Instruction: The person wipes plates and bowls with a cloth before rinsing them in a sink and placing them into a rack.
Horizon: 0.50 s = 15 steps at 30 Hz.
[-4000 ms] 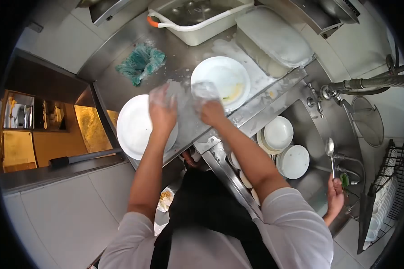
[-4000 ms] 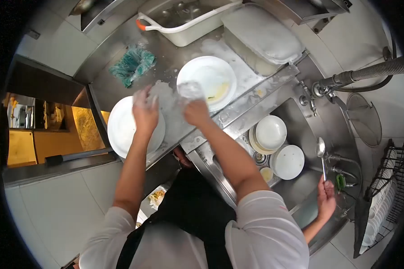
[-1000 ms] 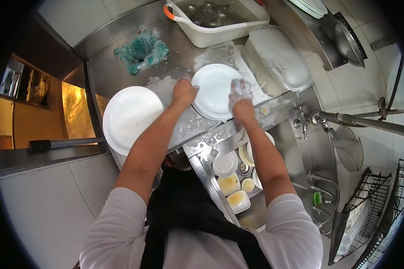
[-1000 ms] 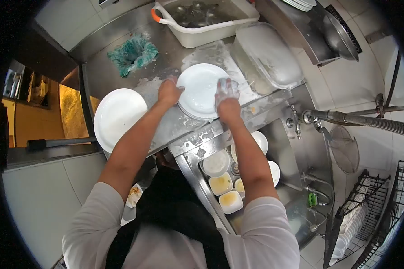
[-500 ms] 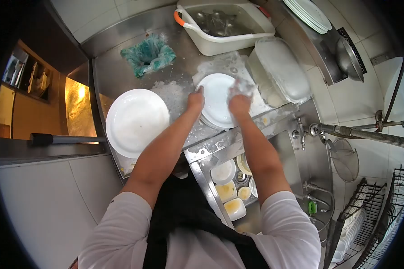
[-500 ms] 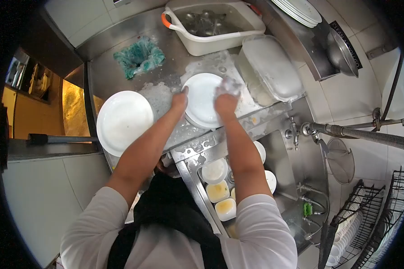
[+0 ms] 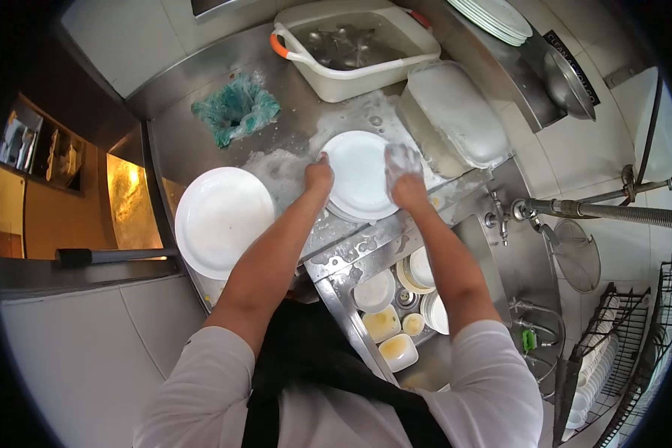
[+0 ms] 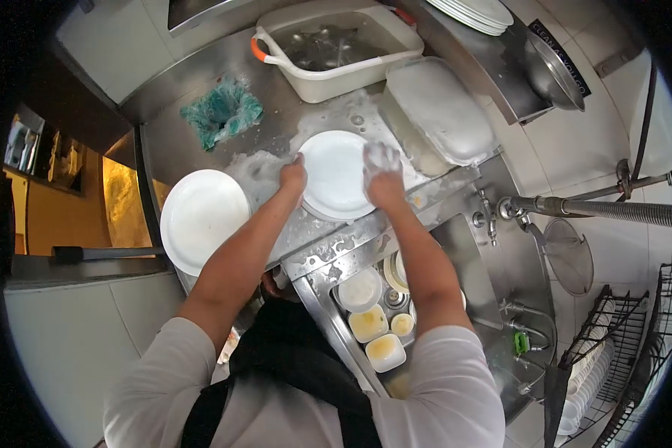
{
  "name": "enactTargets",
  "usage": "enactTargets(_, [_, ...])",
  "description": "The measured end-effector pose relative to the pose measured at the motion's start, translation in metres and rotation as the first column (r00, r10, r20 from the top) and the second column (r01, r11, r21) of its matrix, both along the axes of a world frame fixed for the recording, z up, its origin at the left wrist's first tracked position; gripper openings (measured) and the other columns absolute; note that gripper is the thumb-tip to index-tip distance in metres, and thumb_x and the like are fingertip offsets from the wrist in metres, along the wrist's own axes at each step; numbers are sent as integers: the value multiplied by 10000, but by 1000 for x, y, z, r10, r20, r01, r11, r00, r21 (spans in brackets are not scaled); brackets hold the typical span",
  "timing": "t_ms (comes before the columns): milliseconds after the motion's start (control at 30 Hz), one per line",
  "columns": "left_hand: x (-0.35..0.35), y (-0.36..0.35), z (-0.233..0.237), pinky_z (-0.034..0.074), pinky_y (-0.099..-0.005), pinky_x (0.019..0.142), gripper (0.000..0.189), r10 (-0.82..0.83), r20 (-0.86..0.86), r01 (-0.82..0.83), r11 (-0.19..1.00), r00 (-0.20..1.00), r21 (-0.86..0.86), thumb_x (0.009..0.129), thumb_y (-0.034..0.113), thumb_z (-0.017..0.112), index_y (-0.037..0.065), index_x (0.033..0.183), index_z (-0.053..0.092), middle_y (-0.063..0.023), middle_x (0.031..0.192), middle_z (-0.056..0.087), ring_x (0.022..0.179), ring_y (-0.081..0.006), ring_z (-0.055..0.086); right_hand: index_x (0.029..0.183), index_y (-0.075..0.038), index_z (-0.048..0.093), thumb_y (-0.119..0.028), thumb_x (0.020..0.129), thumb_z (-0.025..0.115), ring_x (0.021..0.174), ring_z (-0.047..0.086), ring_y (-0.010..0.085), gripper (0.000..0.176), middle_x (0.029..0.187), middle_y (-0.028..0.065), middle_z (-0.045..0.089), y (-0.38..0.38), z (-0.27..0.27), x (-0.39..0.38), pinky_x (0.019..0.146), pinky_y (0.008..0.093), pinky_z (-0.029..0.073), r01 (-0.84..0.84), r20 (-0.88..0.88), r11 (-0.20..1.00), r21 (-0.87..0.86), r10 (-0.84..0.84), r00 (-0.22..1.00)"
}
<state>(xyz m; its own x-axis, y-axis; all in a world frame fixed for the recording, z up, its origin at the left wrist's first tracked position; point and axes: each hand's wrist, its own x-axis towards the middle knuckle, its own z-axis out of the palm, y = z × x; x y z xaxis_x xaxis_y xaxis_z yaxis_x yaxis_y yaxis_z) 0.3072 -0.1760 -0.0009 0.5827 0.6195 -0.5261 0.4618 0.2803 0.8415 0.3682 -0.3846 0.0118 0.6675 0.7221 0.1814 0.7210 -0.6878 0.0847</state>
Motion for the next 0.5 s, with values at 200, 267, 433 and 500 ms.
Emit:
enactTargets(200, [3,4,-1,479,-399,836,651,98,-94,-98,995,991,6,945,520,467,-100,1053,635,-238,1082,660,985,-373,639,1433,-72,381,-271,915,467,1418,198,409,562,1501,190,322,106,-15,-23,1136,556,145,-96,-146,963,251,135,980])
enactTargets(267, [-7,1,33,487,-374,829,687,119,39,-106,964,992,-245,930,570,459,-79,1056,645,-200,1069,669,963,-314,646,1417,-68,403,-276,881,499,1415,202,414,583,1495,196,326,102,-13,-55,1140,542,149,-162,-260,954,253,228,938])
enactTargets(433, [-1,2,-17,522,-394,737,393,-3,121,22,986,993,-163,791,154,751,-104,1061,629,-201,1024,672,897,-282,657,1413,-60,417,-288,916,488,1425,204,352,551,1496,219,309,13,22,-117,1146,519,154,-171,-196,951,259,225,955])
enactTargets(500, [-16,-1,8,526,-387,748,388,-52,182,82,984,982,-159,802,147,739,-112,1067,623,-199,1021,674,892,-283,658,1418,-43,410,-308,934,500,1419,241,313,559,1485,243,317,-16,30,-105,1145,491,175,33,-191,972,233,13,982])
